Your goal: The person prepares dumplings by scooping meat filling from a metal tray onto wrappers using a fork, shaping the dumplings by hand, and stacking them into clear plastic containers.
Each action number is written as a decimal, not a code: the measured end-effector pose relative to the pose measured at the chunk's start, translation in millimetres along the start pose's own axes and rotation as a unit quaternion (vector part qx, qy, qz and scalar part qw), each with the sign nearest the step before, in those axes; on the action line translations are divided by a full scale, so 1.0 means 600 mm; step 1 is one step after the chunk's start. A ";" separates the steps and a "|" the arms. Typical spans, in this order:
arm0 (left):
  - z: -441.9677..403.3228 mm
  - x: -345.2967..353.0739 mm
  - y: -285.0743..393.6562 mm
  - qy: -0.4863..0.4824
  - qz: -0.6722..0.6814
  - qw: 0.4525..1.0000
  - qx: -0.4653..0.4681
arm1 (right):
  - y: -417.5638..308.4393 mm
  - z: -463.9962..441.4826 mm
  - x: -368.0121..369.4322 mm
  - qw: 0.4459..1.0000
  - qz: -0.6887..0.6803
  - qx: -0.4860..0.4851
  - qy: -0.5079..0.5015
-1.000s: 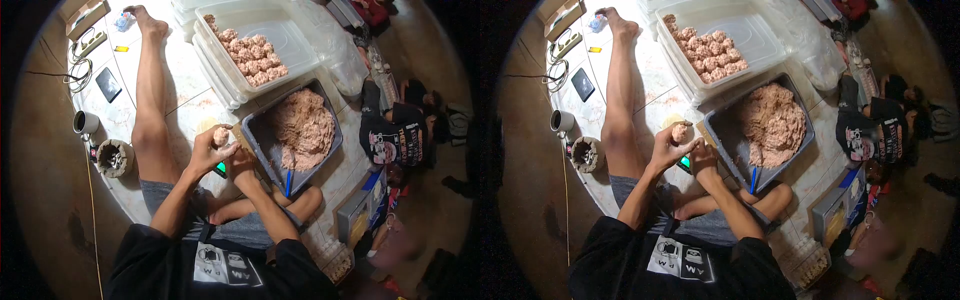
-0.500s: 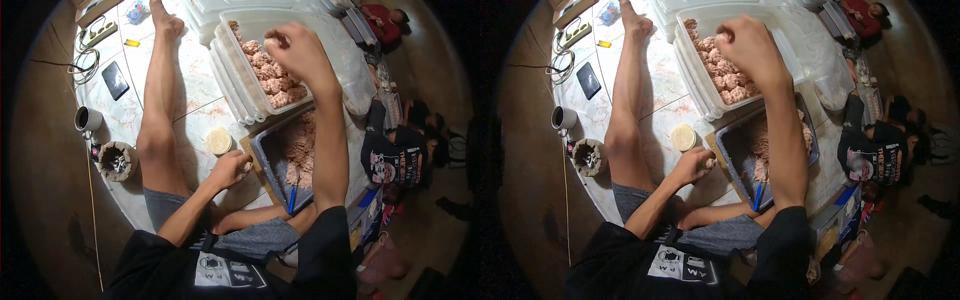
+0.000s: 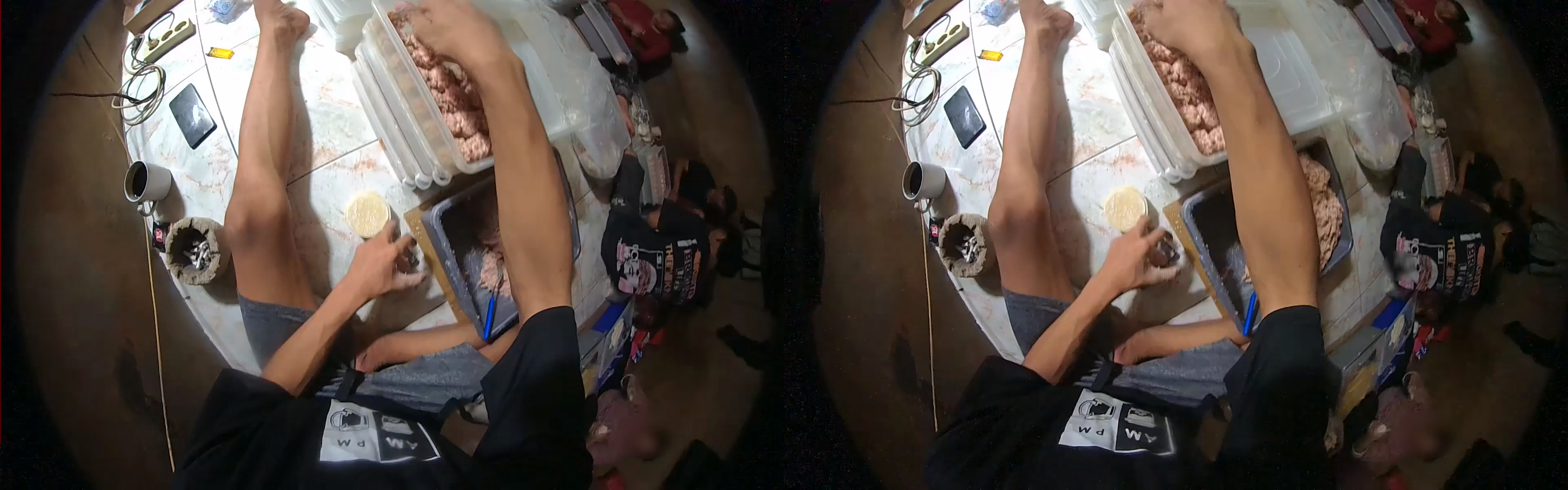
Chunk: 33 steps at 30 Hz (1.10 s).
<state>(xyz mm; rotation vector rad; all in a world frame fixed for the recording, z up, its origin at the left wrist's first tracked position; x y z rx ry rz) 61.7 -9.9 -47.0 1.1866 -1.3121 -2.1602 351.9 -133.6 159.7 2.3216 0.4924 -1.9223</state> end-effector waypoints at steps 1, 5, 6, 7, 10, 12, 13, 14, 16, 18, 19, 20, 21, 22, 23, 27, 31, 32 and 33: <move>-0.002 -0.012 0.000 0.044 0.029 0.998 0.019 | -0.018 0.026 -0.032 0.999 0.014 0.017 0.027; -0.014 -0.075 -0.026 0.206 0.141 0.968 -0.013 | -0.086 0.182 -0.148 0.966 0.010 -0.041 0.254; -0.014 -0.098 -0.026 0.251 0.167 0.953 -0.009 | -0.108 0.234 -0.162 0.973 -0.028 0.002 0.230; -0.015 -0.107 -0.048 0.277 0.165 0.945 -0.050 | -0.121 0.281 -0.148 0.980 -0.063 0.026 0.186; -0.014 -0.126 -0.063 0.307 0.237 0.918 -0.085 | -0.154 0.430 -0.023 0.985 -0.148 0.078 -0.038; -0.012 -0.122 -0.065 0.325 0.248 0.910 -0.063 | -0.177 0.527 0.088 0.971 -0.156 0.077 -0.166; -0.011 -0.119 -0.063 0.326 0.245 0.911 -0.059 | -0.188 0.570 0.132 0.963 -0.202 0.073 -0.163; -0.008 -0.115 -0.060 0.327 0.243 0.912 -0.054 | -0.202 0.584 0.153 0.959 -0.187 0.110 -0.183; -0.010 -0.102 -0.058 0.317 0.246 0.915 -0.046 | -0.210 0.598 0.211 0.970 -0.149 0.134 -0.138; -0.005 -0.097 -0.055 0.314 0.244 0.916 -0.049 | -0.200 0.617 0.258 0.973 -0.138 0.139 -0.121; -0.008 -0.100 -0.053 0.315 0.244 0.916 -0.047 | -0.193 0.615 0.272 0.973 -0.146 0.127 -0.126; -0.006 -0.103 -0.053 0.319 0.245 0.914 -0.046 | -0.183 0.615 0.286 0.972 -0.154 0.114 -0.133; -0.003 -0.107 -0.052 0.318 0.249 0.913 -0.053 | -0.179 0.592 0.252 0.972 -0.178 0.106 -0.112; -0.002 -0.111 -0.058 0.319 0.253 0.912 -0.058 | -0.185 0.552 0.182 0.970 -0.203 0.096 -0.095; -0.001 -0.114 -0.065 0.319 0.258 0.910 -0.064 | -0.191 0.510 0.113 0.966 -0.229 0.087 -0.079; -0.005 -0.120 -0.063 0.286 0.294 0.908 -0.091 | -0.140 0.331 -0.153 0.980 -0.072 0.052 0.176; -0.017 -0.104 -0.076 0.264 0.300 0.913 -0.086 | -0.011 0.123 -0.130 0.967 -0.186 0.160 0.071; -0.017 -0.103 -0.078 0.268 0.283 0.917 -0.084 | 0.031 0.067 -0.094 0.966 -0.186 0.180 0.024; -0.016 -0.106 -0.077 0.259 0.281 0.919 -0.093 | 0.075 0.021 -0.050 0.963 -0.182 0.197 -0.024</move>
Point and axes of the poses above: each hand's wrist, its own z-axis away from the middle knuckle, its own x-axis out of the palm, y = z × x, the point moved 7 cm from there along -z, towards the middle knuckle, and after that the axes turned 6 degrees about -x, right-handed, at the moved point
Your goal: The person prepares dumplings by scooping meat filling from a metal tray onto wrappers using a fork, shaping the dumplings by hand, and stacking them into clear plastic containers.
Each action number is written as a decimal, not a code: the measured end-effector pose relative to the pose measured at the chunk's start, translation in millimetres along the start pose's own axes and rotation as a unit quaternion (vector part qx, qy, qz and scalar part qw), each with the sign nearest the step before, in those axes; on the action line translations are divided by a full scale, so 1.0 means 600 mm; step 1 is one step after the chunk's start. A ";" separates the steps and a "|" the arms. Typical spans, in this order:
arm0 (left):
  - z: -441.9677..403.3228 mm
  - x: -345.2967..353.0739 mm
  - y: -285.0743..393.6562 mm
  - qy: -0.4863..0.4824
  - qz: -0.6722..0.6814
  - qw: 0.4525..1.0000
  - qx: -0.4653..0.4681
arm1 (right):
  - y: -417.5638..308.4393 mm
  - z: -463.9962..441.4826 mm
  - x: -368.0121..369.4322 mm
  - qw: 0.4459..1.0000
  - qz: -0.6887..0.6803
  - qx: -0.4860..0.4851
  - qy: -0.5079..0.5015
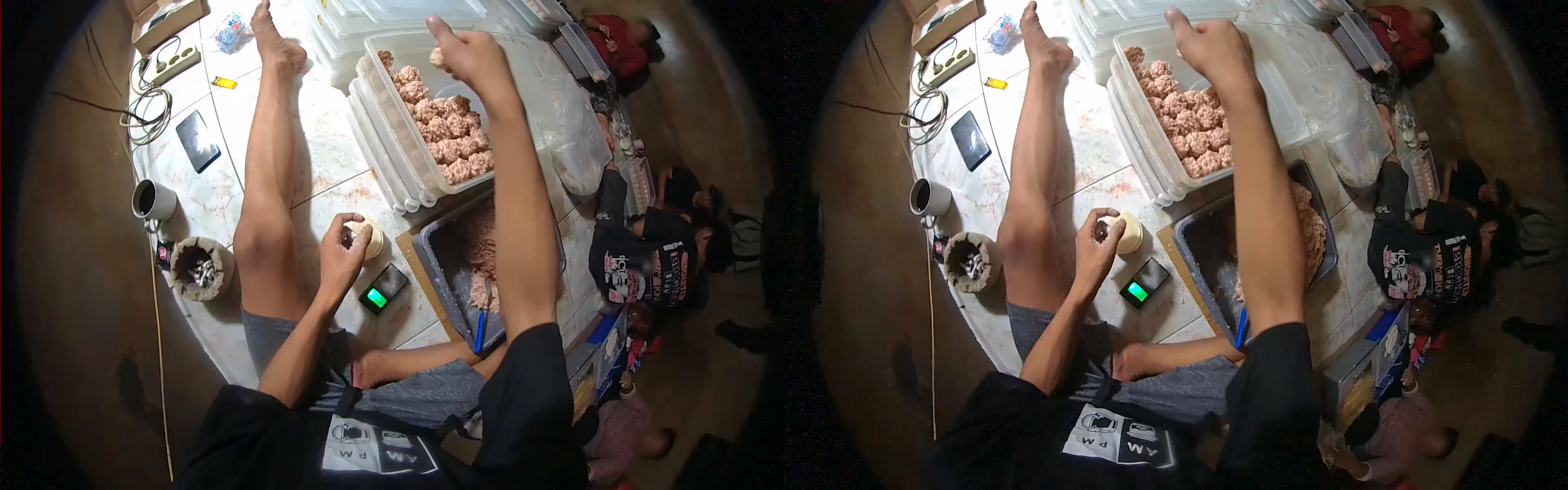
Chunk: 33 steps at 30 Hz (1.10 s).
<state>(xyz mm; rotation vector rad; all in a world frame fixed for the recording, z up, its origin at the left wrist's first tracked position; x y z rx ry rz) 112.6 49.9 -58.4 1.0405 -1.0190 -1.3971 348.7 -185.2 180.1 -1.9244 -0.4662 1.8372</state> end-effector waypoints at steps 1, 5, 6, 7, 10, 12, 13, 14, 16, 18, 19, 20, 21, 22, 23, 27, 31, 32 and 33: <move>0.001 -0.004 0.007 -0.006 -0.003 1.000 -0.010 | 0.030 -0.047 0.023 0.999 -0.039 0.028 0.002; -0.006 -0.024 0.003 0.010 -0.007 1.000 -0.028 | 0.043 -0.107 0.101 0.992 -0.113 0.055 -0.021; -0.007 -0.025 0.004 0.016 -0.007 0.999 -0.034 | 0.041 -0.110 0.111 0.993 -0.109 0.041 -0.033; -0.009 -0.022 0.003 0.015 0.004 0.999 -0.036 | 0.046 -0.118 0.118 0.991 -0.123 0.044 -0.039; -0.007 -0.017 -0.004 0.004 0.015 0.999 -0.034 | 0.073 -0.132 0.127 0.986 -0.139 0.081 -0.036; -0.006 -0.008 -0.012 -0.001 0.006 1.000 -0.017 | 0.083 -0.145 0.140 0.987 -0.102 0.125 -0.017; -0.004 -0.008 -0.006 0.003 -0.033 0.999 -0.016 | 0.065 -0.141 0.137 0.996 -0.047 0.074 0.006; -0.001 -0.006 0.003 0.005 -0.071 0.997 -0.014 | 0.046 -0.134 0.134 0.999 0.013 0.027 0.033; -0.005 0.010 0.009 0.002 -0.144 0.990 -0.003 | 0.007 -0.101 0.120 0.995 0.075 -0.030 0.050; -0.008 0.025 0.006 0.024 -0.231 0.965 0.125 | -0.016 -0.053 0.084 0.989 0.103 -0.058 0.084; -0.010 0.036 0.005 0.002 -0.264 0.956 0.128 | -0.044 -0.005 0.043 0.990 0.086 -0.047 0.103; -0.015 0.042 -0.001 -0.013 -0.298 0.942 0.150 | -0.063 0.037 0.003 0.985 0.090 -0.050 0.139; -0.017 0.046 -0.014 -0.026 -0.333 0.927 0.168 | -0.067 0.082 -0.033 0.975 0.101 -0.072 0.187; -0.016 0.048 -0.022 -0.033 -0.366 0.912 0.183 | -0.065 0.132 -0.068 0.962 0.111 -0.099 0.231; -0.017 0.050 -0.023 -0.042 -0.379 0.908 0.174 | -0.053 0.194 -0.100 0.958 0.117 -0.093 0.244; -0.019 0.054 -0.031 -0.050 -0.368 0.910 0.186 | 0.101 0.447 -0.120 0.959 0.211 0.087 0.168; -0.021 0.047 -0.044 -0.022 -0.328 0.919 0.217 | 0.294 0.669 0.095 0.944 0.232 0.220 -0.078; -0.020 0.046 -0.039 -0.008 -0.317 0.921 0.226 | 0.318 0.699 0.123 0.939 0.222 0.255 -0.063; -0.016 0.039 -0.030 0.013 -0.257 0.943 0.213 | 0.325 0.710 0.132 0.940 0.198 0.274 -0.048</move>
Point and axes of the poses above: each hand's wrist, its own z-axis away from the middle knuckle, its own x-axis out of the palm, y = z × x, the point moved 7 cm from there along -z, towards the middle knuckle, and after that the axes turned 6 degrees about -x, right-handed, at the moved point
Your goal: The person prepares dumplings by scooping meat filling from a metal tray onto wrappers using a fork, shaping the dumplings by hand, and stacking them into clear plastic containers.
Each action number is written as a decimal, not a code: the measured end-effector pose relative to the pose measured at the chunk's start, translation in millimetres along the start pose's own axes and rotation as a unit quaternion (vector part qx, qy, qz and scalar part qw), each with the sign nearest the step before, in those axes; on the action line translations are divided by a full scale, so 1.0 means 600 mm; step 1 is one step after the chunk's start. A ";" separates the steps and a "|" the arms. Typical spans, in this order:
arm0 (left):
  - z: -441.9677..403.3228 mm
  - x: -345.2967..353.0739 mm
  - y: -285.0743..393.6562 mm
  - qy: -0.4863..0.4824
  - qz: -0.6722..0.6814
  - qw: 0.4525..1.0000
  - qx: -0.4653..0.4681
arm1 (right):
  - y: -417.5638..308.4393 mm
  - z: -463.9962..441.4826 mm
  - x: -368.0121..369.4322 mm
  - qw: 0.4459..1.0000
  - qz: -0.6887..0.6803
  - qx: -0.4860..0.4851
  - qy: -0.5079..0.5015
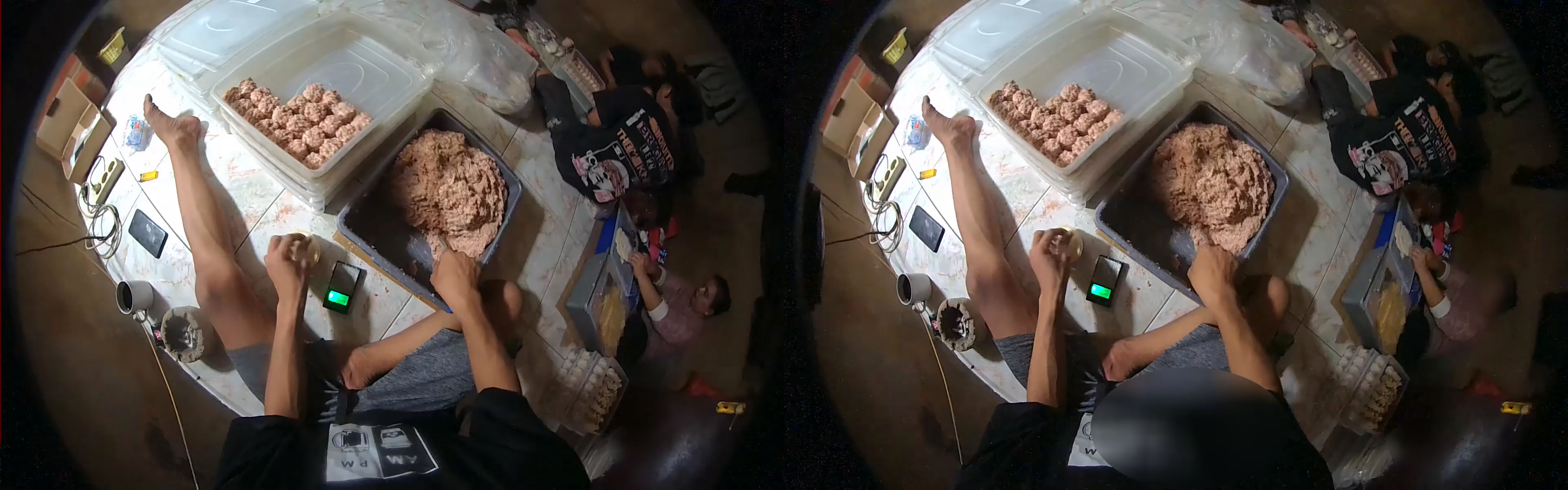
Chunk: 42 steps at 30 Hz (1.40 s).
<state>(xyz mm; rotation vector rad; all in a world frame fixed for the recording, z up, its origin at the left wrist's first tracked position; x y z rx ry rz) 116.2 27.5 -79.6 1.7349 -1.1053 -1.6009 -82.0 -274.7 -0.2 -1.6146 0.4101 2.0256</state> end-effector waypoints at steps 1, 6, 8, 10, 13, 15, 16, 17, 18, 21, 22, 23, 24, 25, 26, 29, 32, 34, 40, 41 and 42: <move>0.000 -0.014 0.003 0.025 0.057 0.998 -0.022 | 0.011 0.012 0.014 0.999 -0.029 0.023 0.003; -0.021 -0.037 -0.076 0.023 0.446 0.860 -0.245 | 0.011 0.058 -0.060 0.987 -0.126 -0.033 0.096; -0.015 -0.036 -0.067 -0.062 0.564 0.757 -0.324 | 0.013 0.068 -0.101 0.977 -0.160 -0.038 0.132; -0.005 -0.023 -0.054 -0.100 0.621 0.683 -0.372 | 0.044 0.045 -0.134 0.975 -0.125 0.037 0.179; 0.009 0.001 -0.047 -0.102 0.638 0.659 -0.385 | 0.036 -0.007 -0.149 0.967 -0.103 0.024 0.232; 0.019 0.020 -0.022 -0.124 0.631 0.666 -0.377 | -0.011 -0.051 -0.118 0.970 -0.054 0.041 0.233; 0.021 0.022 -0.003 -0.151 0.632 0.664 -0.372 | -0.024 -0.057 -0.110 0.957 -0.051 0.001 0.286; 0.024 0.022 0.006 -0.159 0.643 0.648 -0.376 | -0.014 -0.057 -0.099 0.954 -0.076 -0.015 0.288; 0.028 0.022 0.012 -0.165 0.654 0.632 -0.381 | -0.015 -0.043 -0.110 0.952 -0.101 -0.032 0.288; 0.031 0.022 0.016 -0.179 0.684 0.599 -0.375 | -0.033 -0.007 -0.146 0.951 -0.135 -0.061 0.271; 0.032 0.020 0.021 -0.172 0.682 0.598 -0.385 | -0.027 -0.008 -0.150 0.956 -0.138 -0.047 0.253; 0.033 0.018 0.023 -0.166 0.678 0.598 -0.394 | -0.019 -0.010 -0.149 0.961 -0.143 -0.031 0.236; 0.034 0.024 0.019 -0.170 0.675 0.601 -0.393 | 0.006 -0.037 -0.121 0.970 -0.089 -0.006 0.225; 0.034 0.022 0.028 -0.178 0.671 0.606 -0.388 | -0.006 -0.056 -0.116 0.965 -0.093 -0.028 0.245; 0.035 0.021 0.039 -0.187 0.667 0.612 -0.382 | -0.023 -0.072 -0.106 0.958 -0.097 -0.050 0.265; 0.043 0.025 0.056 -0.195 0.656 0.628 -0.370 | -0.084 -0.056 -0.126 0.948 -0.158 -0.099 0.258; 0.044 0.024 0.062 -0.165 0.646 0.652 -0.361 | -0.163 0.018 -0.200 0.955 -0.214 -0.112 0.175; 0.041 0.033 0.063 -0.192 0.658 0.652 -0.324 | -0.194 0.042 -0.213 0.947 -0.266 -0.126 0.129; 0.063 0.016 0.143 -0.268 0.576 0.712 -0.298 | -0.285 0.068 -0.083 0.933 -0.297 -0.198 0.056; 0.067 0.029 0.129 -0.257 0.596 0.693 -0.314 | -0.283 0.073 -0.069 0.936 -0.288 -0.194 0.056; 0.078 0.037 0.115 -0.252 0.574 0.702 -0.337 | -0.282 0.074 -0.068 0.939 -0.279 -0.192 0.056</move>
Point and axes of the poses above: each hand's wrist, its own z-axis away from the middle knuckle, its own x-axis out of the palm, y = z × x, the point moved 7 cm from there along -z, towards the middle knuckle, and after that the axes turned 6 degrees about -x, right-handed, at the moved point
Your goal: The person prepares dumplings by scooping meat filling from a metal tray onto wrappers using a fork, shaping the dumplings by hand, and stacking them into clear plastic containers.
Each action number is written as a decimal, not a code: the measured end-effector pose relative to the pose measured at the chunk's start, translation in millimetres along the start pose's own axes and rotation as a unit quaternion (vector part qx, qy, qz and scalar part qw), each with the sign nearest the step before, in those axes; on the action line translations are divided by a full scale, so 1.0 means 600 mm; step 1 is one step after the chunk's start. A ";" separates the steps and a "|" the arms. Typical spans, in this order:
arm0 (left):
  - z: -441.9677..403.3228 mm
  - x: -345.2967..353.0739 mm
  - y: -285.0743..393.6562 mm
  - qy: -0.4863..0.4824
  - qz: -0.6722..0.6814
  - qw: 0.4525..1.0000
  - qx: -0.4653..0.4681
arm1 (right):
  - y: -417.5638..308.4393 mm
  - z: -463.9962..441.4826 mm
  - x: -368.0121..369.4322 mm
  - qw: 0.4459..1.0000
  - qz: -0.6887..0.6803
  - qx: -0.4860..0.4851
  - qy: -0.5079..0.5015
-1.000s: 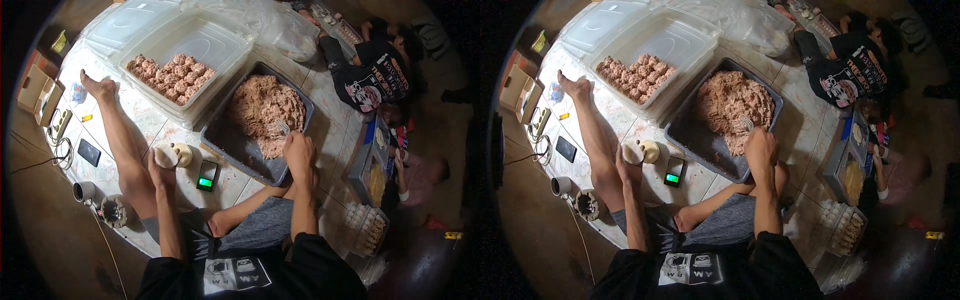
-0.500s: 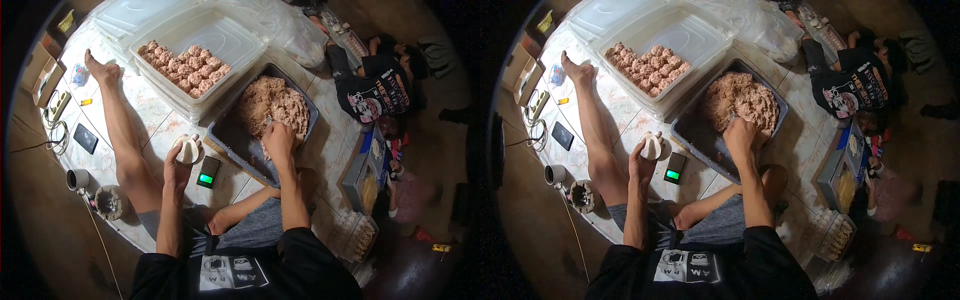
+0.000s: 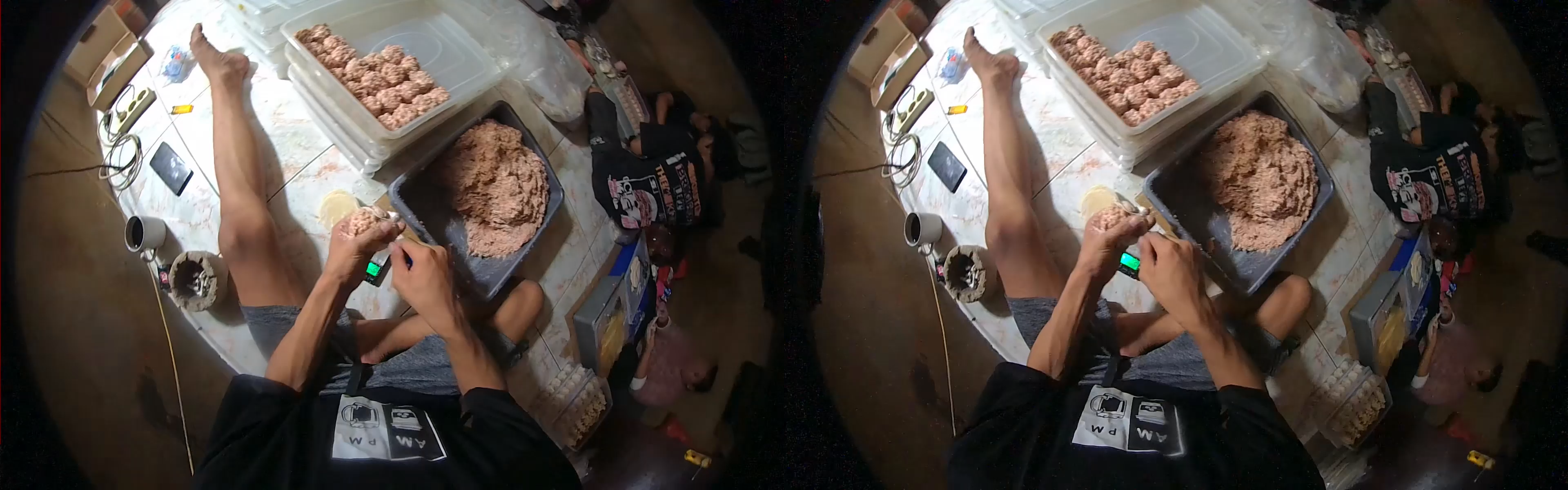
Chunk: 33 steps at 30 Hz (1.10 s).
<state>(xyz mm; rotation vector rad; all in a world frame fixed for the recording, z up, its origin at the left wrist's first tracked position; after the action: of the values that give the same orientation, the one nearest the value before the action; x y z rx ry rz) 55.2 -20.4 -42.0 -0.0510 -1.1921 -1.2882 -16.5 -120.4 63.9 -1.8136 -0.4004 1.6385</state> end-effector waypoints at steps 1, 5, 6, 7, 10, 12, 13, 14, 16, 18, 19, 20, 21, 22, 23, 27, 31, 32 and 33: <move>-0.001 -0.012 -0.012 0.026 -0.012 0.999 -0.016 | 0.003 0.001 -0.003 1.000 0.011 0.001 -0.001; -0.020 -0.044 -0.014 0.069 0.065 0.995 0.011 | 0.016 0.024 -0.037 0.986 0.145 0.054 -0.057; -0.019 -0.046 0.003 0.075 0.045 0.995 0.043 | 0.011 0.030 -0.057 0.985 0.161 0.058 -0.027; -0.018 -0.045 0.002 0.063 0.094 0.993 0.018 | 0.000 0.033 -0.062 0.991 0.118 0.054 -0.013; 0.000 -0.005 0.003 -0.010 0.144 0.986 -0.079 | -0.028 0.034 -0.052 0.999 0.018 -0.018 0.018; 0.004 -0.010 -0.008 0.032 0.155 0.982 -0.106 | 0.011 0.026 -0.015 0.998 0.031 -0.046 -0.004; 0.006 -0.014 -0.013 0.054 0.160 0.978 -0.120 | 0.021 0.023 -0.014 0.999 0.012 -0.030 -0.015; 0.003 -0.023 -0.016 0.022 0.165 0.979 -0.117 | 0.023 0.027 -0.022 0.999 0.021 -0.032 -0.015; 0.000 -0.024 -0.011 0.023 0.146 0.984 -0.102 | 0.001 0.037 -0.047 0.999 0.034 -0.033 -0.019; 0.008 -0.002 -0.009 0.018 0.116 0.986 -0.121 | 0.005 0.036 -0.028 0.998 0.023 -0.053 -0.007; 0.017 0.016 -0.009 0.017 0.101 0.985 -0.141 | 0.015 0.032 -0.016 0.998 0.018 -0.065 -0.001; 0.009 0.003 -0.017 0.018 0.093 0.986 -0.134 | 0.036 0.028 -0.003 0.998 -0.013 -0.054 -0.006; 0.002 -0.013 -0.025 0.020 0.087 0.988 -0.125 | 0.034 0.033 -0.010 0.999 0.004 -0.048 -0.007; -0.003 -0.014 -0.016 0.022 0.100 0.989 -0.105 | 0.029 0.033 -0.026 0.998 0.023 -0.049 -0.011; -0.002 -0.016 -0.009 0.025 0.112 0.990 -0.088 | 0.020 0.031 -0.038 0.998 0.040 -0.048 -0.015; 0.002 -0.022 -0.023 0.074 0.112 0.986 -0.102 | 0.023 0.021 -0.007 0.998 -0.025 -0.045 0.029; 0.008 -0.031 -0.006 0.037 0.101 0.990 -0.090 | 0.006 0.023 -0.047 0.998 -0.011 -0.030 0.046; 0.005 -0.029 -0.013 0.035 0.119 0.986 -0.111 | -0.009 0.023 -0.048 0.995 -0.038 -0.049 0.075; 0.005 -0.027 -0.016 0.041 0.110 0.987 -0.107 | 0.000 0.022 -0.038 0.999 -0.011 -0.040 0.034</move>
<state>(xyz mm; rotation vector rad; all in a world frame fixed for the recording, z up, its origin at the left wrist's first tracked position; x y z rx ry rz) 48.9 -10.5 -57.2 -0.2771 -0.9467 -1.2055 -33.0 -131.3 81.2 -1.9121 -0.4598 1.5608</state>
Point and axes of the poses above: each hand's wrist, its own z-axis away from the middle knuckle, its own x-axis out of the palm, y = z × x, the point moved 7 cm from there along -z, towards the middle knuckle, and after that the axes turned 6 degrees about -x, right-handed, at the moved point
